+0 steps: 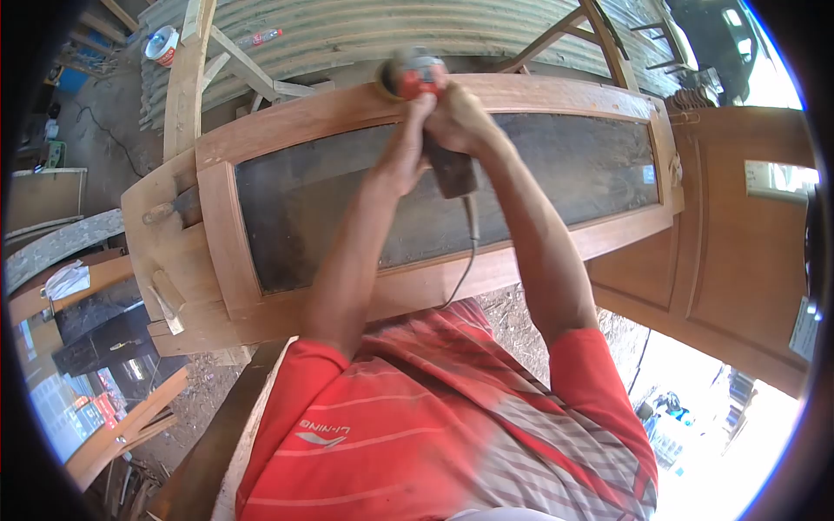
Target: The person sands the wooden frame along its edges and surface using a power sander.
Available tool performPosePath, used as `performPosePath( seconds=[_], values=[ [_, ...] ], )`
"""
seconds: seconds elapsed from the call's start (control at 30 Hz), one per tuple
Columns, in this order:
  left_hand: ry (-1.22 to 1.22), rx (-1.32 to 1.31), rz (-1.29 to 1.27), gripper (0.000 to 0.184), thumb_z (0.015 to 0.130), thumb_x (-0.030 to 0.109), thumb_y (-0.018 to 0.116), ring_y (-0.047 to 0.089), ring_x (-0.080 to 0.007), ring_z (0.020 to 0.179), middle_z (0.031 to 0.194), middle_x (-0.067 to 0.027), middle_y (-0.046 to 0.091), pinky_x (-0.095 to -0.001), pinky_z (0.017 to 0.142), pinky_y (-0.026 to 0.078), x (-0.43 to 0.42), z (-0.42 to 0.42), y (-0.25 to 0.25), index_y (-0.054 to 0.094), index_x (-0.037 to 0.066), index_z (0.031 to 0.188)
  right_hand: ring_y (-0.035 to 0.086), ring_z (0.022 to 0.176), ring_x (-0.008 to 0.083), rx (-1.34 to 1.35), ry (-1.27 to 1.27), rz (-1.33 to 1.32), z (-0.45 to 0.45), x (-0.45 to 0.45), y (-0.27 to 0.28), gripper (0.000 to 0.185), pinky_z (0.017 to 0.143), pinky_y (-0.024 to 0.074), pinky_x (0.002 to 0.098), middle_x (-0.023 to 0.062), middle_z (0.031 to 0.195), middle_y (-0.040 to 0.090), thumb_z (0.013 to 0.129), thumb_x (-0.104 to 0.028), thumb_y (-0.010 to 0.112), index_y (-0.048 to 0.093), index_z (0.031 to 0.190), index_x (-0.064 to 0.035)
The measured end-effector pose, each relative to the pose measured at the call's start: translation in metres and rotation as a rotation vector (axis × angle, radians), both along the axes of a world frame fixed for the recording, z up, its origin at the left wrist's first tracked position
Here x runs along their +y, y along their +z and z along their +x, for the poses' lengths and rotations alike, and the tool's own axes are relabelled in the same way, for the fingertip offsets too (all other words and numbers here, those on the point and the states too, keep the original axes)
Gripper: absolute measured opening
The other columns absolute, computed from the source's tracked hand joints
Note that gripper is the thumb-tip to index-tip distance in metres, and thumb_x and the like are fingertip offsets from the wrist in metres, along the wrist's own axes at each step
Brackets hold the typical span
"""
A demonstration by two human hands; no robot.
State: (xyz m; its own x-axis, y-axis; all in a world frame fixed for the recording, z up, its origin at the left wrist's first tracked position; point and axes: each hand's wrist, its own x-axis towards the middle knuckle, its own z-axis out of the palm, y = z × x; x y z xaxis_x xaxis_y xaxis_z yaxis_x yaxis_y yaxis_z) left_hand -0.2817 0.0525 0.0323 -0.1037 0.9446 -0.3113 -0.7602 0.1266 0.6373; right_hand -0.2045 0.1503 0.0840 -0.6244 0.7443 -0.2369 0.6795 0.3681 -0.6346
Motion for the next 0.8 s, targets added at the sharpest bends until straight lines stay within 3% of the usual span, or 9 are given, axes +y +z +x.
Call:
performPosePath(
  seconds=[0.1,0.2,0.3,0.43,0.47,0.63,0.67,0.8],
  values=[
    [-0.142,0.016,0.049,0.087,0.095,0.069,0.057,0.058,-0.0228,0.131,0.143,-0.0120,0.057,-0.0428,0.105,0.051,0.063,0.062,-0.012,0.041,0.007,0.153,0.076,0.092,0.0404,0.087,-0.090,0.049,0.083,0.071,-0.047,0.053,0.078,0.0579,0.0490,0.0295,0.091,0.074,0.091,-0.042,0.064,0.069,0.106,0.0082],
    [-0.318,0.054,0.076,0.089,0.093,0.071,0.052,0.057,-0.0247,0.132,0.142,-0.0146,0.057,-0.0444,0.107,0.048,0.122,0.126,-0.026,0.040,0.005,0.153,0.073,0.080,0.0283,0.112,-0.249,-0.008,0.151,0.096,-0.017,0.050,0.069,0.0558,0.0424,0.0233,0.085,0.074,0.092,-0.042,0.065,0.071,0.105,0.0063],
    [-0.406,0.112,-0.001,0.087,0.093,0.069,0.051,0.056,-0.0252,0.130,0.140,-0.0168,0.058,-0.0444,0.105,0.047,0.140,0.158,-0.002,0.042,0.004,0.151,0.070,0.076,0.0182,0.079,-0.413,-0.127,0.188,0.110,-0.008,0.048,0.065,0.0547,0.0389,0.0147,0.081,0.073,0.091,-0.042,0.068,0.072,0.104,0.0045],
    [-0.474,0.123,-0.042,0.087,0.093,0.068,0.051,0.058,-0.0239,0.125,0.138,-0.0159,0.058,-0.0432,0.099,0.047,0.134,0.157,-0.013,0.043,0.004,0.152,0.069,0.076,0.0169,0.135,-0.454,-0.157,0.175,0.083,0.016,0.043,0.066,0.0551,0.0367,0.0112,0.086,0.073,0.090,-0.037,0.074,0.070,0.109,0.0016],
    [-0.481,0.117,-0.021,0.087,0.094,0.069,0.052,0.057,-0.0237,0.126,0.138,-0.0146,0.058,-0.0428,0.101,0.047,0.125,0.148,-0.020,0.043,0.005,0.152,0.068,0.078,0.0141,0.162,-0.439,-0.265,0.171,0.077,0.009,0.041,0.066,0.0551,0.0323,0.0072,0.088,0.072,0.093,-0.037,0.074,0.068,0.111,-0.0011],
    [-0.312,0.050,0.028,0.085,0.095,0.069,0.054,0.057,-0.0227,0.125,0.136,-0.0136,0.059,-0.0410,0.101,0.048,0.045,0.078,-0.018,0.043,0.006,0.152,0.064,0.076,0.0103,0.199,-0.225,-0.218,0.099,0.021,-0.009,0.030,0.065,0.0548,0.0326,0.0042,0.085,0.070,0.095,-0.028,0.072,0.067,0.108,-0.0011],
    [-0.273,0.033,0.033,0.086,0.094,0.070,0.055,0.058,-0.0229,0.123,0.134,-0.0140,0.059,-0.0405,0.099,0.049,0.028,0.062,-0.016,0.044,0.006,0.151,0.064,0.077,0.0107,0.167,-0.166,-0.197,0.080,0.006,0.000,0.026,0.065,0.0548,0.0333,0.0046,0.085,0.070,0.095,-0.024,0.073,0.068,0.105,-0.0008],
    [-0.091,-0.029,0.038,0.071,0.103,0.058,0.052,0.054,-0.0194,0.135,0.145,-0.0092,0.055,-0.0412,0.112,0.045,-0.042,-0.011,-0.007,0.041,0.010,0.154,0.071,0.080,0.0183,0.064,-0.059,-0.109,0.000,-0.048,-0.006,0.040,0.071,0.0569,0.0391,0.0141,0.088,0.075,0.091,-0.035,0.075,0.071,0.107,0.0018]
  ],
)
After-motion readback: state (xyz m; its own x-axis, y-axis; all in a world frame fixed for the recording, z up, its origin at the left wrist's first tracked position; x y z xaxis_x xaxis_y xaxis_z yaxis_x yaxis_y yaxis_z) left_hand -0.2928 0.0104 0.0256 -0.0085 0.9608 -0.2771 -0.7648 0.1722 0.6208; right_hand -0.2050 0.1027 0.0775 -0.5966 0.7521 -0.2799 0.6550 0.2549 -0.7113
